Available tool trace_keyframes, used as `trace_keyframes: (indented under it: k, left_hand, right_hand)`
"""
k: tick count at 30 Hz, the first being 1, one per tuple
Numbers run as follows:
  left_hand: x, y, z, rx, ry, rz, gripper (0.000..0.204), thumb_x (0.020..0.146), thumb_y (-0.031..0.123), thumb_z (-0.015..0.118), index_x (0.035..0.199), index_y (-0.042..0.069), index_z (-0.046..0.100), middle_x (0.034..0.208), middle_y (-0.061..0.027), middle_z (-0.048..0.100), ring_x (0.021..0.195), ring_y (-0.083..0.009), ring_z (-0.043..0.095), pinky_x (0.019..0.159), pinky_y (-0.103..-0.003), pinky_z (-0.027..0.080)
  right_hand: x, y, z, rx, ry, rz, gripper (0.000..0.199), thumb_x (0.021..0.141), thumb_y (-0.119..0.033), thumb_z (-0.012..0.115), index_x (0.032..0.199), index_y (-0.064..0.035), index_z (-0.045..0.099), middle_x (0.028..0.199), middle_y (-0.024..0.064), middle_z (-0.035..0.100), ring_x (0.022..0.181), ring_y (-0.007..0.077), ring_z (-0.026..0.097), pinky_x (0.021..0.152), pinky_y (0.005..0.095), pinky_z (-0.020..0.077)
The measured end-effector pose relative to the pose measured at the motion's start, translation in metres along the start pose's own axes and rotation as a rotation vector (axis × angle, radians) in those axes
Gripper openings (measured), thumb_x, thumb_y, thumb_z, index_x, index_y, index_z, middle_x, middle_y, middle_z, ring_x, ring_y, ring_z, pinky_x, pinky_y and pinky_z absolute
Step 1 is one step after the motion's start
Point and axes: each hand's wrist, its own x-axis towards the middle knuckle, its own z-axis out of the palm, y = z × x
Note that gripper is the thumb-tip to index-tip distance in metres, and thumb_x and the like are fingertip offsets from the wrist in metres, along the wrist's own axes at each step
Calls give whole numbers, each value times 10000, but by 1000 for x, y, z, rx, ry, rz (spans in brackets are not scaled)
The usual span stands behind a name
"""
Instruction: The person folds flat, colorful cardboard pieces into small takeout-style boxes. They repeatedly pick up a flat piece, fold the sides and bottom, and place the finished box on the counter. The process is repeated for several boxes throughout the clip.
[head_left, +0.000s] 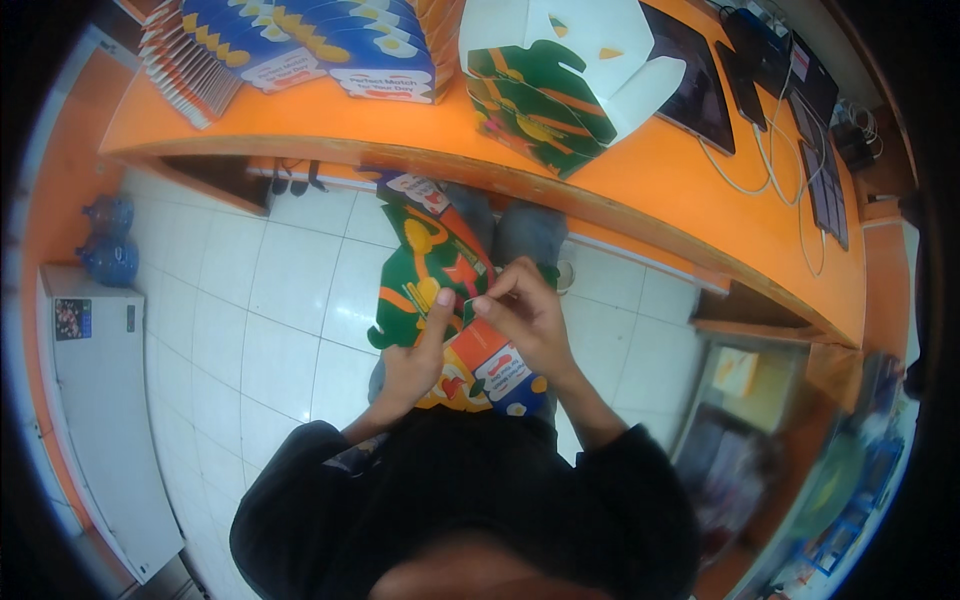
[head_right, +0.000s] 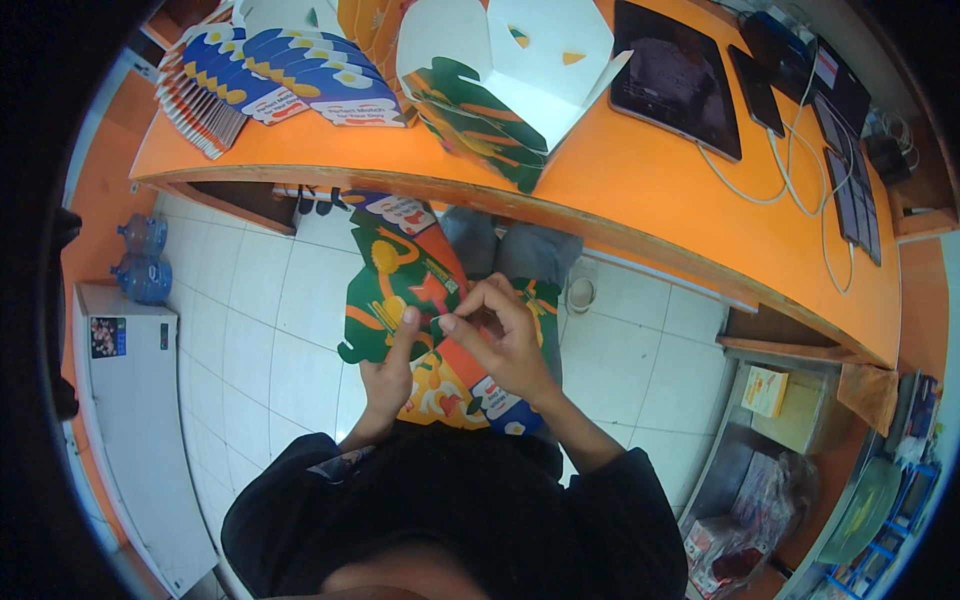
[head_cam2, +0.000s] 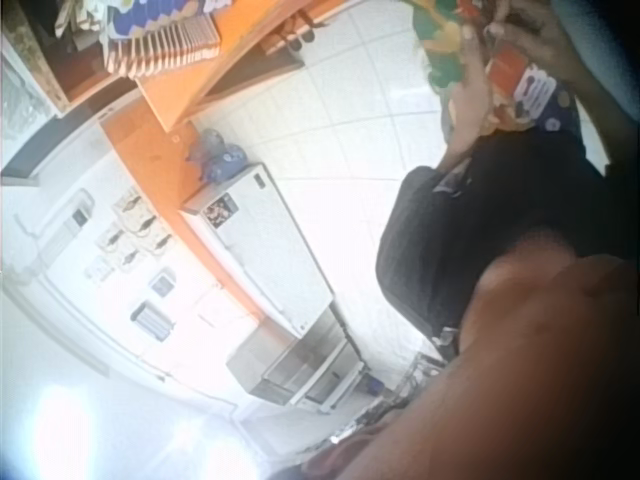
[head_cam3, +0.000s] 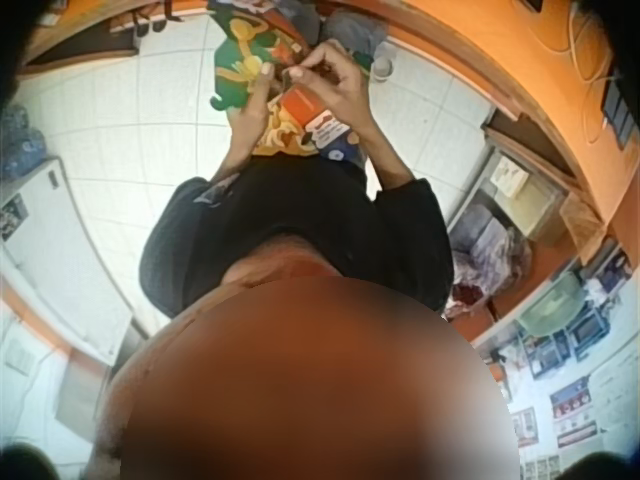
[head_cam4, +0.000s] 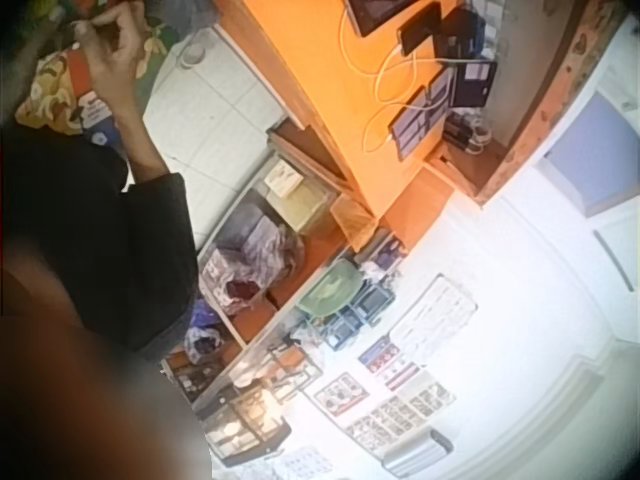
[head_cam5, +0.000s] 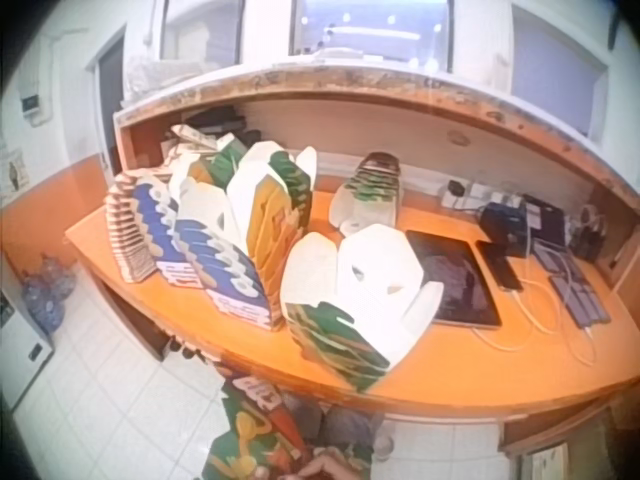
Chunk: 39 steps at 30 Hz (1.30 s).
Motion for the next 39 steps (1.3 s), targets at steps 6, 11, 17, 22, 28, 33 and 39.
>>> trace_keyframes:
  k: [6,11,17,22,28,33,39]
  left_hand:
    - [-3,-1,6,-61,64,-192,265,933,166,589,1132,-6,558,985,-69,637,900,-112,594,749,-235,477]
    - [0,-6,-4,-44,-55,-158,243,934,162,575,1112,-3,571,949,-65,632,863,-113,587,722,-238,467]
    - [-5,-3,-7,64,-60,-217,237,945,193,561,1082,0,587,836,-27,614,702,-91,552,618,-233,426]
    - [4,0,-4,135,-56,-152,257,946,212,568,1090,0,584,818,-25,622,683,-90,558,613,-232,434]
    - [-1,-3,-7,-10,-70,-194,284,939,199,580,1135,-7,569,988,-70,645,869,-120,598,760,-252,466]
    - [1,-8,-10,-91,-100,-220,329,929,203,595,1179,-5,548,1079,-87,623,982,-143,582,848,-266,455]
    - [-1,-16,-19,-225,-153,-325,377,927,223,593,1219,-4,523,1140,-88,596,1030,-155,566,882,-276,444]
  right_hand:
    - [-4,6,12,34,206,-10,172,813,-31,704,799,-58,535,998,20,463,889,74,485,786,222,407]
    - [-4,8,4,214,26,187,250,809,-4,704,927,-70,494,1019,8,448,934,79,509,845,258,449]
    - [-4,14,3,221,-21,152,306,839,42,650,992,-79,414,938,-9,418,908,64,492,798,224,439]
    - [-5,17,6,119,49,78,275,850,54,626,951,-76,405,914,-13,402,863,52,456,769,204,423]
    - [-6,15,4,109,50,66,273,848,56,625,940,-75,405,900,-13,398,839,46,434,758,197,415]
    - [-6,14,3,120,49,70,301,829,49,656,975,-71,422,898,-7,406,853,56,454,761,201,421]
    - [-1,17,-4,68,95,65,666,712,-85,808,1201,-91,358,979,43,449,863,99,501,749,233,438]
